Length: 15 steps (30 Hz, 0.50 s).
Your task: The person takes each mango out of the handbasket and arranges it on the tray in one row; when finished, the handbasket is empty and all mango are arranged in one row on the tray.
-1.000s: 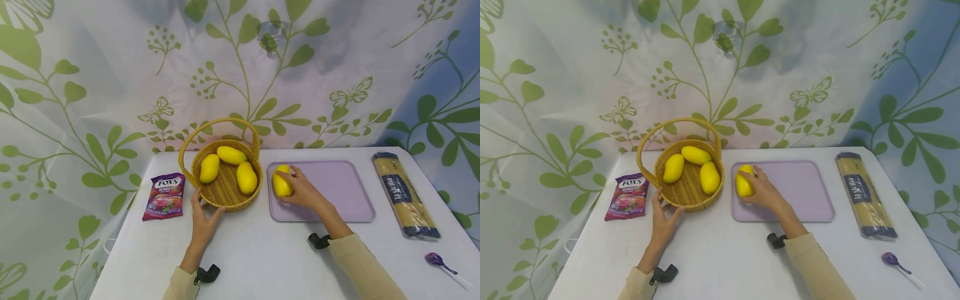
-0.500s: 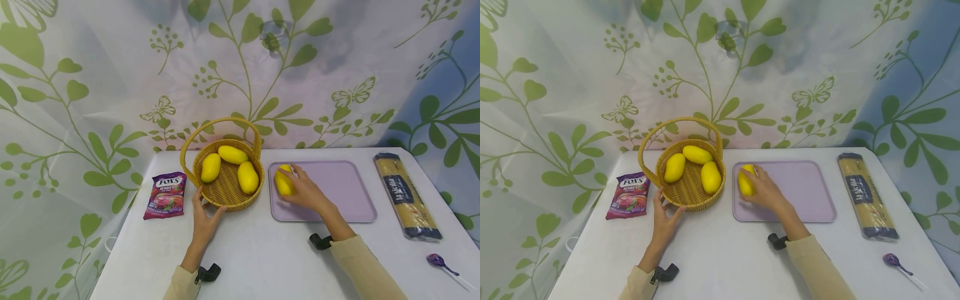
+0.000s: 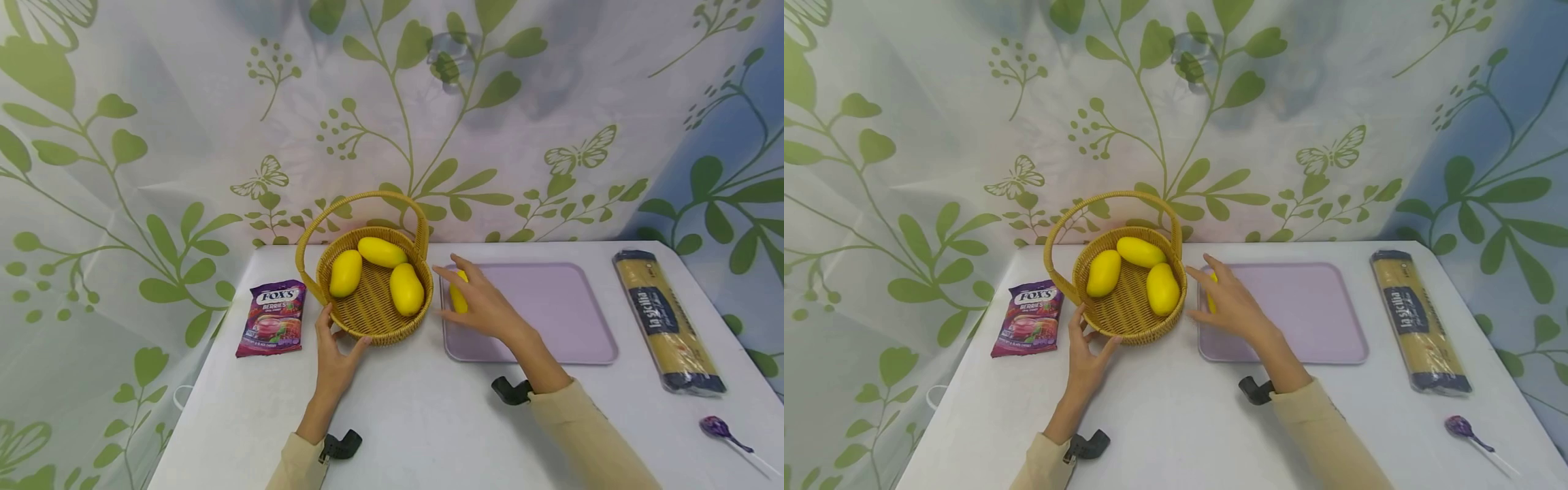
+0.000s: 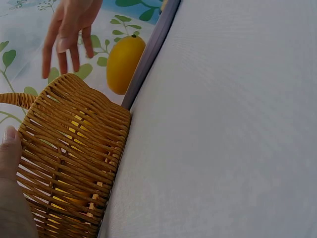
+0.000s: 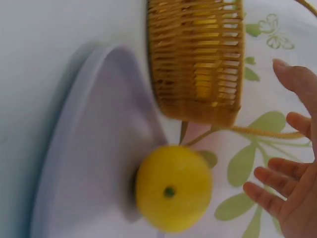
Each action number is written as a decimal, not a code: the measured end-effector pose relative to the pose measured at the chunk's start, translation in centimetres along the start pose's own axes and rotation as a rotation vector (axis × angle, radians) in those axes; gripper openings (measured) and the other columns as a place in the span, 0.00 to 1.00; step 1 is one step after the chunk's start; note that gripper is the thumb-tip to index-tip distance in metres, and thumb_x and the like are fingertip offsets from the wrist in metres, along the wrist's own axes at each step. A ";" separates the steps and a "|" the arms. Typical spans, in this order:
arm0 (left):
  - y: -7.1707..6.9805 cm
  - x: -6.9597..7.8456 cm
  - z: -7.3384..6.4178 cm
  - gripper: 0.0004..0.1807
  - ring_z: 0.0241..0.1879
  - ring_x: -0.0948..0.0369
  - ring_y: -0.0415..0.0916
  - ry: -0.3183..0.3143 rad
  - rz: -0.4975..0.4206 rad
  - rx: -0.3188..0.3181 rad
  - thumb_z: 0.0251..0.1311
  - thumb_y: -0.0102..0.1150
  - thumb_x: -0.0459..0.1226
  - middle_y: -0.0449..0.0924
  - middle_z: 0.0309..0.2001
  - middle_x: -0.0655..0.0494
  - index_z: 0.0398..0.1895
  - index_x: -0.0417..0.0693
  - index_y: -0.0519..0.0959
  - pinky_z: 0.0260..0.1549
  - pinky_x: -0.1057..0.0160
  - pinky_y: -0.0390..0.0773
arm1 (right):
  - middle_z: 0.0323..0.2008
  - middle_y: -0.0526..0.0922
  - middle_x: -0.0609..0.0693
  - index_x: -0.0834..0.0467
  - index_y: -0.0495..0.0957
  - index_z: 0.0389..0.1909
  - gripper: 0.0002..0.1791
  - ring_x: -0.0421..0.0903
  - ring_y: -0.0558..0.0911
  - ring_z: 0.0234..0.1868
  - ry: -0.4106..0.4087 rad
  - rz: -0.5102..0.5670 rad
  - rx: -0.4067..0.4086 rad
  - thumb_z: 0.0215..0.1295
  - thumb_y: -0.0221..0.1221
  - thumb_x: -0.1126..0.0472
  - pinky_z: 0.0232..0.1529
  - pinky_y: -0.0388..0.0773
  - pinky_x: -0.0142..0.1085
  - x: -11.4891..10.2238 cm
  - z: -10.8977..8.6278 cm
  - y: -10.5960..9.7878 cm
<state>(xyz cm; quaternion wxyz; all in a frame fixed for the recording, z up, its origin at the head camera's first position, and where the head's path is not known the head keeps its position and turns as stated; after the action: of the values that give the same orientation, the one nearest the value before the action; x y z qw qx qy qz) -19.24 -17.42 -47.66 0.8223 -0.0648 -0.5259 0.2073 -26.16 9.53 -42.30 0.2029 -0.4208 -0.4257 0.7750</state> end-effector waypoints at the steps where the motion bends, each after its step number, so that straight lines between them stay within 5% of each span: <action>1: -0.1 0.2 0.0 0.49 0.66 0.34 0.58 0.002 0.004 -0.003 0.52 0.69 0.27 0.52 0.72 0.35 0.73 0.34 0.50 0.53 0.34 0.71 | 0.75 0.53 0.61 0.46 0.62 0.72 0.44 0.62 0.64 0.69 -0.007 0.006 -0.002 0.55 0.71 0.50 0.56 0.75 0.60 -0.4 0.3 0.1; 8: -0.2 0.5 0.1 0.49 0.65 0.33 0.59 0.031 0.006 0.000 0.52 0.69 0.27 0.53 0.72 0.34 0.73 0.34 0.50 0.52 0.32 0.71 | 0.73 0.56 0.62 0.45 0.63 0.72 0.43 0.63 0.64 0.70 -0.092 0.042 -0.016 0.57 0.69 0.47 0.55 0.77 0.58 -3.4 2.6 1.5; 15: 0.0 0.7 -0.1 0.49 0.65 0.32 0.58 0.010 -0.005 -0.004 0.53 0.69 0.29 0.52 0.72 0.35 0.74 0.35 0.50 0.53 0.32 0.70 | 0.73 0.56 0.64 0.47 0.62 0.73 0.41 0.63 0.65 0.69 -0.100 0.033 -0.148 0.60 0.66 0.43 0.57 0.75 0.58 -4.5 4.6 4.9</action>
<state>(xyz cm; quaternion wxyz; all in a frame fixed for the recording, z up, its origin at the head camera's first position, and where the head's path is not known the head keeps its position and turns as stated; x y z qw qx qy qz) -18.92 -17.16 -47.10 0.8253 -0.0661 -0.5225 0.2039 -27.15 1.56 -42.86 0.1368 -0.4022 -0.4843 0.7649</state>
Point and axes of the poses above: each hand's wrist, its own z-axis towards the middle knuckle, its own y-axis out of the palm, x = y × z, the point moved 8 cm from there along z, towards the middle knuckle
